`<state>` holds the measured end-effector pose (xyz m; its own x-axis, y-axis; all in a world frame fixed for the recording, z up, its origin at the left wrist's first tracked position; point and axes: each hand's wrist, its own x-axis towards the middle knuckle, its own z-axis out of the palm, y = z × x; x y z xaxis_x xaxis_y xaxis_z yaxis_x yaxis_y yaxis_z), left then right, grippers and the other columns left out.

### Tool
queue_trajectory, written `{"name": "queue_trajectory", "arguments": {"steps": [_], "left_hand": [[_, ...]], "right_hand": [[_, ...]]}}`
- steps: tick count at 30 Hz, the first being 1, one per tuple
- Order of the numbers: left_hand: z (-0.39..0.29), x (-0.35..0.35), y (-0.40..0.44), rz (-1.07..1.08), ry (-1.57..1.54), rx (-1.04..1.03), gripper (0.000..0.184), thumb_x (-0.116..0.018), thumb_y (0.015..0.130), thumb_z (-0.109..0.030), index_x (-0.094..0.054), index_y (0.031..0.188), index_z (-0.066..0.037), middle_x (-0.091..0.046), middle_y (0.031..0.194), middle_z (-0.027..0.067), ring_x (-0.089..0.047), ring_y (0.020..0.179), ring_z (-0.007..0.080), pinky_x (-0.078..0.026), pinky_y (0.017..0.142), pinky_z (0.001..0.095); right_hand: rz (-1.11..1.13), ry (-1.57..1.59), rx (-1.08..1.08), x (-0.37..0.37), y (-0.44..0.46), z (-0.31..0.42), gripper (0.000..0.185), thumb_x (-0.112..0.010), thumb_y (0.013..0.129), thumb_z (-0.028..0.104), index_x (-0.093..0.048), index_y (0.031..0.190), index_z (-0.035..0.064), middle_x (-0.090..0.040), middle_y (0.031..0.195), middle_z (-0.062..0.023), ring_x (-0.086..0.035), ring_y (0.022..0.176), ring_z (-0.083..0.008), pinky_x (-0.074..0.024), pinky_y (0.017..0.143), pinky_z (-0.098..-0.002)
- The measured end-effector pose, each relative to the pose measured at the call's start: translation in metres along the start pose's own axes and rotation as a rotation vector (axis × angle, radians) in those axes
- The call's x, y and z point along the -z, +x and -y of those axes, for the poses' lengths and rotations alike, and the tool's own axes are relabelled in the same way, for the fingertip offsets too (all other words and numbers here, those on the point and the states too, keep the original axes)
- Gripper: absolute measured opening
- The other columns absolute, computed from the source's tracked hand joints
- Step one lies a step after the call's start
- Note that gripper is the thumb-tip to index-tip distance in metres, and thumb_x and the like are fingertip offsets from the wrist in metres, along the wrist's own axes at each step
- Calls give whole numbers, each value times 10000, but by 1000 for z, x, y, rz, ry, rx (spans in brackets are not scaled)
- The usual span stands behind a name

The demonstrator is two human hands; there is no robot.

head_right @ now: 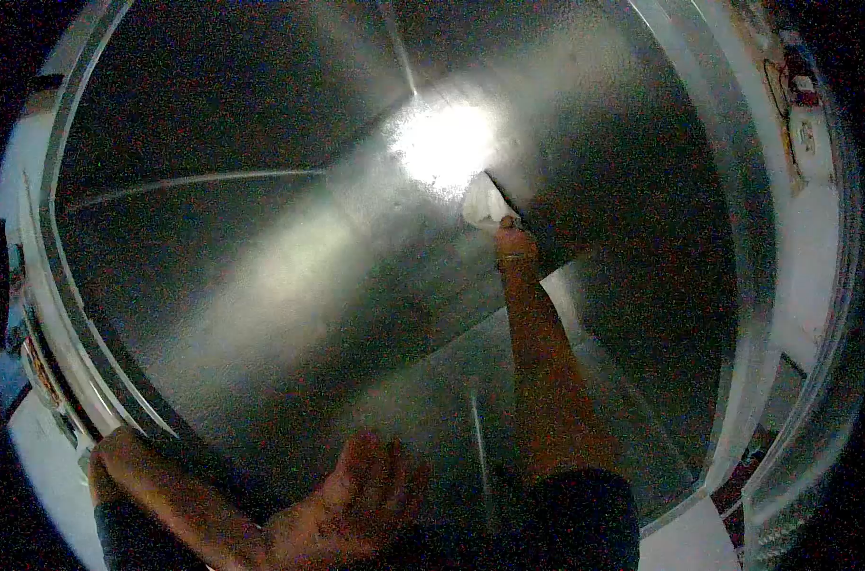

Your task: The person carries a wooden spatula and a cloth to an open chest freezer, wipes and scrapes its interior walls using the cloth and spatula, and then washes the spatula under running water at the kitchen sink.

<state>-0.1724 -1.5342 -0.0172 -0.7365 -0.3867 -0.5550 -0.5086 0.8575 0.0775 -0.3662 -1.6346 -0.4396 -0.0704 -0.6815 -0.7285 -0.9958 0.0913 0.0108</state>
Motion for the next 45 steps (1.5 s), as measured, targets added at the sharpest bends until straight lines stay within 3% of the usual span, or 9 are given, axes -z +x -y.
{"name": "queue_trajectory", "arguments": {"steps": [7, 9, 15, 21, 27, 36, 40, 42, 45], "left_hand": [[3, -2, -3, 0, -72, -174, 361, -433, 768, -270, -483, 1088, -111, -480, 1078, 104, -430, 1020, 313, -237, 921, 530], [-5, -9, -5, -109, 162, 31, 368, -423, 773, -266, -473, 1104, -112, -474, 1093, 115, -424, 1024, 335, -247, 916, 530], [14, 3, -2, -115, 41, -13, 373, -413, 778, -275, -470, 1108, -112, -476, 1092, 125, -432, 1010, 347, -242, 919, 531], [8, 8, 3, -84, -3, -46, 387, -400, 774, -290, -475, 1108, -110, -490, 1079, 126, -449, 990, 349, -232, 917, 541], [10, 13, 8, -57, -11, -19, 371, -410, 767, -305, -499, 1075, -120, -509, 1040, 118, -453, 988, 339, -209, 925, 544], [-10, -7, 2, -177, -38, -21, 336, -421, 747, -257, -512, 1011, -68, -519, 993, 155, -475, 950, 351, -260, 889, 544], [-19, -16, 5, -203, -147, -29, 325, -419, 739, -219, -507, 983, -23, -523, 964, 189, -494, 916, 366, -304, 858, 544], [-20, -17, 4, -210, -166, -27, 320, -418, 735, -199, -505, 969, 0, -525, 949, 206, -503, 899, 374, -325, 843, 543], [-24, -18, 6, -222, -193, -23, 345, -429, 726, -208, -487, 991, 4, -538, 902, 200, -529, 845, 385, -360, 823, 535]], "right_hand": [[-95, -59, 21, -23, 21, 5, 328, -377, 830, 163, -343, 1145, 75, -576, 858, -186, -579, 762, -310, -464, 671, -401], [-92, -159, 29, -13, 10, 9, 325, -359, 840, 206, -350, 1131, 63, -574, 854, -190, -577, 774, -312, -467, 673, -398], [-94, -129, -42, -30, -26, -19, 276, -483, 788, 164, -440, 1027, 33, -579, 851, -167, -582, 778, -287, -483, 658, -360], [31, 148, -54, -93, -4, -60, 248, -494, 774, 146, -468, 1003, 56, -567, 867, -145, -574, 788, -274, -476, 620, -360], [117, 281, -43, -70, 15, -44, 309, -490, 769, 160, -429, 1065, 100, -550, 900, -148, -562, 819, -280, -460, 657, -375], [-43, 303, 17, -26, -51, -11, 413, -484, 761, 182, -370, 1158, 166, -526, 949, -151, -544, 867, -290, -436, 714, -398], [111, 162, -43, -5, -70, -7, 473, -486, 753, 194, -329, 1199, 211, -509, 990, -154, -537, 891, -290, -434, 731, -395], [-30, -142, 123, -19, -63, -12, 479, -499, 741, 195, -339, 1191, 211, -485, 1070, -141, -537, 904, -283, -440, 733, -386], [28, -329, 254, -38, -47, -9, 471, -518, 728, 201, -360, 1172, 193, -502, 1056, -126, -542, 899, -274, -447, 724, -383]]}}
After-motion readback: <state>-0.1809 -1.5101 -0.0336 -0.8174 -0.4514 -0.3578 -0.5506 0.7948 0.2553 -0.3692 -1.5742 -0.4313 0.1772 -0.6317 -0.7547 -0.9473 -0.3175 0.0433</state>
